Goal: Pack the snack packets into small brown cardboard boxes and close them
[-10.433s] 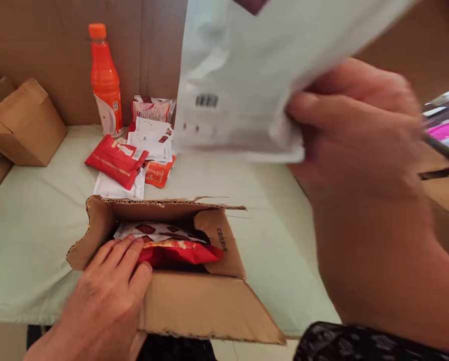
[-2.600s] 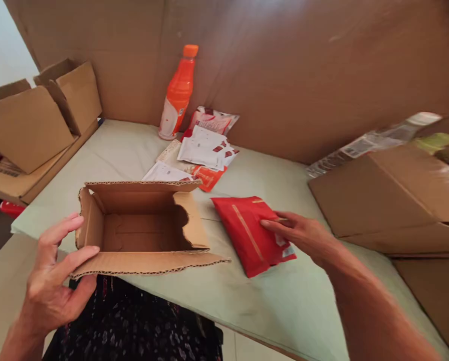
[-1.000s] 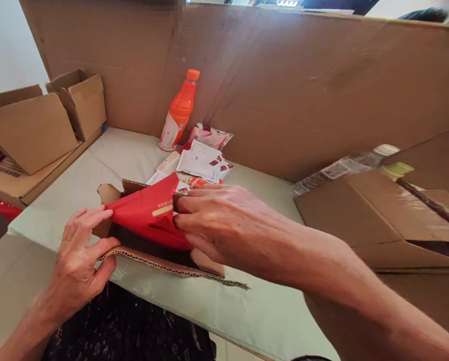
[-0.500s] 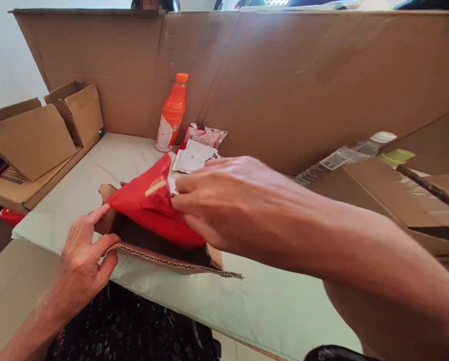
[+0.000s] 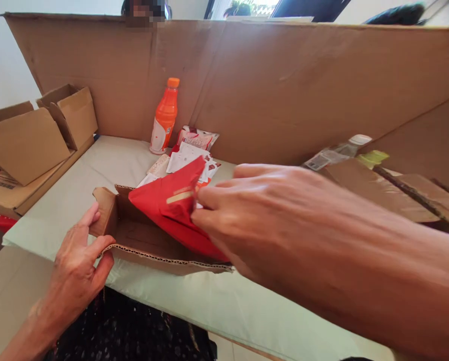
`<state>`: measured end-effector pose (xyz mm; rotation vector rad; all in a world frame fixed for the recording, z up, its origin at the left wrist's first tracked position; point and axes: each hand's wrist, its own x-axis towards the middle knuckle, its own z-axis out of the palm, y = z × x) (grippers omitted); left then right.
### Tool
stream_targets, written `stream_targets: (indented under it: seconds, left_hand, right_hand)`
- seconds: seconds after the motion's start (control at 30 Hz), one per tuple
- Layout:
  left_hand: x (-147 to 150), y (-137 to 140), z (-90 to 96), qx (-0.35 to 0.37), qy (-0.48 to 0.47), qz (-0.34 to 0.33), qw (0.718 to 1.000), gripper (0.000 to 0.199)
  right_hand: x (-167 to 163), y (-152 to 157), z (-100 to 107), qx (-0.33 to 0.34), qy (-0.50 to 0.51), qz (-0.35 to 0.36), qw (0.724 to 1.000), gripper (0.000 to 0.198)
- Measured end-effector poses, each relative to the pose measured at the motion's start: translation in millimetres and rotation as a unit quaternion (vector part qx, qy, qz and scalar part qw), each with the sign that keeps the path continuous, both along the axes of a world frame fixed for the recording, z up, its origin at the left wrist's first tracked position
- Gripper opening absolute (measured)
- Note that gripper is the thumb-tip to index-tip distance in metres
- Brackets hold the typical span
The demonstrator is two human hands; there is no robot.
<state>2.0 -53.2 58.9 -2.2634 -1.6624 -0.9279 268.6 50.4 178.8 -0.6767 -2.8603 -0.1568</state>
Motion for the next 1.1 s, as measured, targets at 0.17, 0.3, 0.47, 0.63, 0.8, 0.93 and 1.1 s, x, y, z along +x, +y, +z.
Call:
stream_targets:
  seconds: [0.17,0.3,0.47,0.63,0.8,0.93,1.1]
  left_hand:
    - [-3.6,4.3,1.7,0.013,0.046,-0.04,0.998,0.02]
    - [-10.7,4.2,5.7,-0.01,0.043,-0.073,0.996,0.025]
    - [-2.6,6.3,31.6,0.011,0.062,-0.116,0.991,0.035]
    - [0.5,25.5,53.4,-0.055,0.142,-0.189,0.97,0.046]
    - [2.9,63.4,67.1,-0.143,0.189,-0.261,0.936,0.067]
    - [20.6,85.8,67.5,-0.212,0.228,-0.293,0.904,0.063]
    - [16.7,76.9,52.6,-0.293,0.206,-0.269,0.894,0.073]
  right_hand:
    - [-53.4,12.0,-28.9,-0.095,-0.218,0.065,0.969,0.022]
    - [-77.9,22.8,-57.8,-0.24,-0.293,0.087,0.922,0.025]
    - [-55.9,17.4,-52.0,-0.241,-0.239,0.099,0.936,0.03]
    - [1.1,17.5,-25.1,-0.234,0.092,0.044,0.967,0.026]
    - [51.4,66.3,-44.2,-0.233,0.311,-0.135,0.912,0.024]
    - [44.0,122.9,-100.7,-0.273,0.243,-0.213,0.906,0.025]
    - [-3.6,165.9,-157.9,-0.236,0.021,-0.214,0.948,0.036]
